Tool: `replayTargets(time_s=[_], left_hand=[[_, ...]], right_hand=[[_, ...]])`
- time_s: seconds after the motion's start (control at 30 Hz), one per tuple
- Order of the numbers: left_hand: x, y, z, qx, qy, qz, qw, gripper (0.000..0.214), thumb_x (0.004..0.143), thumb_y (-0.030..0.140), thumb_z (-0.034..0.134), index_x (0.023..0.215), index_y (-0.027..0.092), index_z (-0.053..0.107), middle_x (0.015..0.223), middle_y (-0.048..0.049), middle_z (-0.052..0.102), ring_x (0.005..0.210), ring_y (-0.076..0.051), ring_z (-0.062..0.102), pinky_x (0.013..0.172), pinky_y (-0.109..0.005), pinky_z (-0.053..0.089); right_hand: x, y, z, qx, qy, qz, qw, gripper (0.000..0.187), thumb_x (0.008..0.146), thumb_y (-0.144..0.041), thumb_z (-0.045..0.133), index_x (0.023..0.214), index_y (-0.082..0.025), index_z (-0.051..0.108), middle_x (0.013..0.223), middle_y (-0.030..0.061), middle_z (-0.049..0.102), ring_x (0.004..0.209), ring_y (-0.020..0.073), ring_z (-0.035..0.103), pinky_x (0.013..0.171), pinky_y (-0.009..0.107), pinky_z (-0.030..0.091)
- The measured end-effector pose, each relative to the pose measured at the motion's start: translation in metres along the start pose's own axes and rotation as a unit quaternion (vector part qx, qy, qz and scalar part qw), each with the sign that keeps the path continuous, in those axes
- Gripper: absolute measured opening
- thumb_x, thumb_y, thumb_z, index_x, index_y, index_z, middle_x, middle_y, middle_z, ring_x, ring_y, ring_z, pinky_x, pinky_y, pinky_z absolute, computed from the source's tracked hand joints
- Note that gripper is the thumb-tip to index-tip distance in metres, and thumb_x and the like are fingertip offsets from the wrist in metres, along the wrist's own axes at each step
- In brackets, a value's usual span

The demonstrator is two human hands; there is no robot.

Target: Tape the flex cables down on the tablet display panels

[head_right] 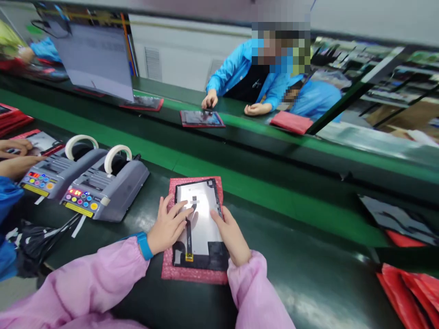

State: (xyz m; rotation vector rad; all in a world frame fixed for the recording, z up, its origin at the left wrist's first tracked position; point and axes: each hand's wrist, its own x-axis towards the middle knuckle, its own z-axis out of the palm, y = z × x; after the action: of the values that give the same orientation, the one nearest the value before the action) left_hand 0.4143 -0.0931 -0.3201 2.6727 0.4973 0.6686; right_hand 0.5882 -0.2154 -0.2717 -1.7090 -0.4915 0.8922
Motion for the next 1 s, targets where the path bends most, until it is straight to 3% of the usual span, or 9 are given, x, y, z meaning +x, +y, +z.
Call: replayTargets(time_s=[0.27,0.47,0.53,0.63,0.67,0.7,0.73,0.83,1.0], left_hand=[[0.008,-0.032,0.007,-0.023,0.111,-0.092,0.989,0.046,0.094,0.013,0.042,0.137,0.025,0.049,0.148,-0.0055,0.043,0.144,-0.033,0.017,0.114,-0.065,0.029],[0.006,-0.033,0.019,-0.046,0.107,-0.093,0.989,0.048,0.09,0.011,0.047,0.135,0.028,0.052,0.151,-0.0026,0.042,0.146,-0.031,0.02,0.114,-0.06,0.034],[0.006,-0.033,0.022,-0.06,0.102,-0.095,0.988,0.05,0.088,0.009,0.047,0.134,0.028,0.052,0.151,-0.0024,0.042,0.146,-0.031,0.021,0.114,-0.059,0.035],[0.007,-0.032,0.023,-0.083,0.096,-0.099,0.987,0.051,0.087,0.008,0.047,0.134,0.027,0.052,0.15,-0.0038,0.043,0.146,-0.031,0.023,0.115,-0.059,0.034],[0.008,-0.032,0.022,-0.092,0.095,-0.101,0.986,0.051,0.086,0.007,0.047,0.133,0.026,0.052,0.15,-0.0045,0.043,0.146,-0.032,0.023,0.115,-0.059,0.034],[0.008,-0.032,0.021,-0.1,0.095,-0.102,0.985,0.051,0.086,0.007,0.047,0.133,0.025,0.052,0.15,-0.0051,0.043,0.146,-0.031,0.024,0.115,-0.059,0.034],[0.008,-0.033,0.02,-0.109,0.096,-0.103,0.984,0.052,0.085,0.007,0.047,0.133,0.025,0.052,0.15,-0.0057,0.043,0.146,-0.031,0.024,0.115,-0.059,0.034],[0.008,-0.036,0.016,-0.142,0.096,-0.095,0.981,0.053,0.085,0.006,0.047,0.134,0.024,0.05,0.151,-0.007,0.042,0.147,-0.03,0.022,0.117,-0.06,0.032],[0.01,-0.04,0.011,-0.279,0.081,-0.061,0.955,0.045,0.089,0.014,0.049,0.132,0.025,0.053,0.148,-0.0078,0.046,0.147,-0.026,0.024,0.121,-0.057,0.023]], right_hand=[[0.152,-0.123,-0.007,-0.145,0.108,-0.232,0.956,0.053,0.072,-0.061,0.063,0.101,-0.016,0.06,0.092,0.01,0.071,0.09,0.0274,0.067,0.078,0.04,0.054],[0.132,-0.174,0.0,-0.271,0.139,-0.348,0.886,0.055,0.065,-0.042,0.078,0.112,-0.017,0.064,0.125,0.018,0.062,0.125,0.0361,0.052,0.103,0.051,0.041],[0.096,-0.203,0.004,-0.372,0.111,-0.485,0.784,0.043,0.079,-0.037,0.07,0.12,-0.024,0.063,0.136,0.0103,0.058,0.131,0.0298,0.048,0.11,0.05,0.037],[0.035,-0.272,0.005,-0.438,0.206,-0.737,0.472,0.036,0.084,-0.035,0.071,0.119,-0.041,0.063,0.14,-0.0058,0.055,0.136,0.0274,0.045,0.113,0.052,0.031],[0.019,-0.298,0.005,-0.401,0.266,-0.778,0.403,0.05,0.079,-0.039,0.077,0.125,-0.041,0.059,0.149,-0.0064,0.046,0.142,0.0315,0.037,0.115,0.056,0.026],[0.008,-0.323,0.004,-0.389,0.29,-0.781,0.393,0.07,0.074,-0.043,0.081,0.137,-0.037,0.051,0.158,-0.0029,0.032,0.146,0.0355,0.027,0.115,0.057,0.026],[0.001,-0.345,0.004,-0.396,0.272,-0.758,0.442,0.086,0.074,-0.046,0.081,0.148,-0.033,0.038,0.161,-0.0004,0.027,0.145,0.0342,0.029,0.113,0.053,0.032],[-0.005,-0.382,0.002,-0.482,0.214,-0.643,0.555,0.053,0.09,-0.046,0.057,0.14,-0.031,0.051,0.133,-0.0013,0.063,0.124,0.0267,0.059,0.1,0.044,0.047],[-0.042,-0.353,-0.018,-0.5,0.259,-0.618,0.549,0.043,0.098,-0.039,0.037,0.133,-0.028,0.058,0.125,-0.0002,0.067,0.118,0.021,0.061,0.098,0.037,0.047]])
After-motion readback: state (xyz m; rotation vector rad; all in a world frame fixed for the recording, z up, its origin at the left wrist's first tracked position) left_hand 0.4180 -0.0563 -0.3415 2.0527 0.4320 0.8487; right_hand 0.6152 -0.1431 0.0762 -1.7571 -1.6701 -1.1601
